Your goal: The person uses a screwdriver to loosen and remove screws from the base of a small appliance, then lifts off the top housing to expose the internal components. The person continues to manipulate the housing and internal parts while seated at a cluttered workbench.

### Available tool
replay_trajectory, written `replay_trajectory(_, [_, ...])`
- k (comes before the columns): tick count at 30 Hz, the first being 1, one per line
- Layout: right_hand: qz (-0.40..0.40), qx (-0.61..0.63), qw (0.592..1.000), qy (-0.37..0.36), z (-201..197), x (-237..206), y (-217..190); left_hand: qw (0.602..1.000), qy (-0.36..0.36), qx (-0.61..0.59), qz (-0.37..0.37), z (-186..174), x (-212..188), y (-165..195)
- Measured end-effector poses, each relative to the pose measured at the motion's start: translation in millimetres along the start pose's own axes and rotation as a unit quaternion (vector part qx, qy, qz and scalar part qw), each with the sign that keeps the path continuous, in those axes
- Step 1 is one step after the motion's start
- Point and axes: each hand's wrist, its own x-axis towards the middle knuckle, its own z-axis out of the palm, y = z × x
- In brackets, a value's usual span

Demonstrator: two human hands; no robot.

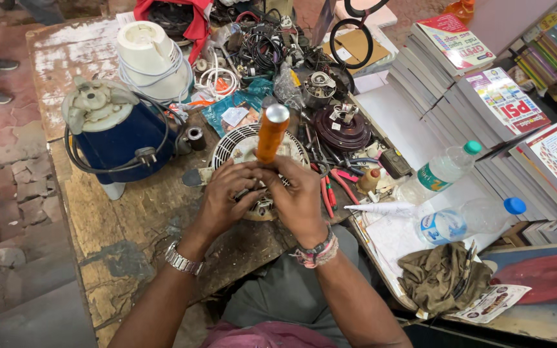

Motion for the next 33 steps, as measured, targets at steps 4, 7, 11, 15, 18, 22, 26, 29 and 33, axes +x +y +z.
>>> replay_trajectory(4, [0.018, 0.034, 0.999, -0.014, 0.6, -3.4, -3.4, 0.998, -0.029, 0.022, -0.044, -4.3, 2.7, 6.1])
replay_trajectory(7, [0.02, 0.022, 1.0, -0.003, 1.8, -1.8, 0.7, 0.997, -0.036, 0.012, -0.063, -4.9, 5.6, 9.4])
replay_trajectory(11, [0.043, 0.049, 0.998, -0.002, 3.0, 0.0, 6.9, 0.997, -0.037, 0.022, -0.061, -4.9, 7.4, 10.9])
replay_trajectory(15, [0.058, 0.069, 0.995, -0.04, -1.0, -1.1, 1.3, 0.997, -0.04, 0.005, -0.066, -5.3, 6.2, 11.1])
replay_trajectory(18, [0.025, 0.077, 0.995, -0.061, -6.8, 0.9, -6.5, 0.997, -0.037, -0.001, -0.063, -5.4, 5.7, 11.1])
replay_trajectory(22, [0.0, -0.042, 0.997, -0.072, -13.5, 3.2, -8.2, 0.996, -0.048, 0.008, -0.069, -6.8, 6.8, 11.8])
replay_trajectory(26, [0.031, 0.01, 0.999, -0.032, -19.9, -5.3, 3.5, 0.997, -0.064, -0.003, -0.051, -11.7, 8.4, 13.5])
replay_trajectory(29, [0.075, 0.087, 0.993, 0.021, -41.2, -25.8, 13.8, 0.994, -0.079, -0.019, -0.08, -14.9, 10.9, 15.9])
replay_trajectory(33, [0.134, 0.152, 0.978, 0.04, -87.8, -73.0, 33.9, 0.991, -0.073, -0.015, -0.108, -15.0, 15.0, 20.5])
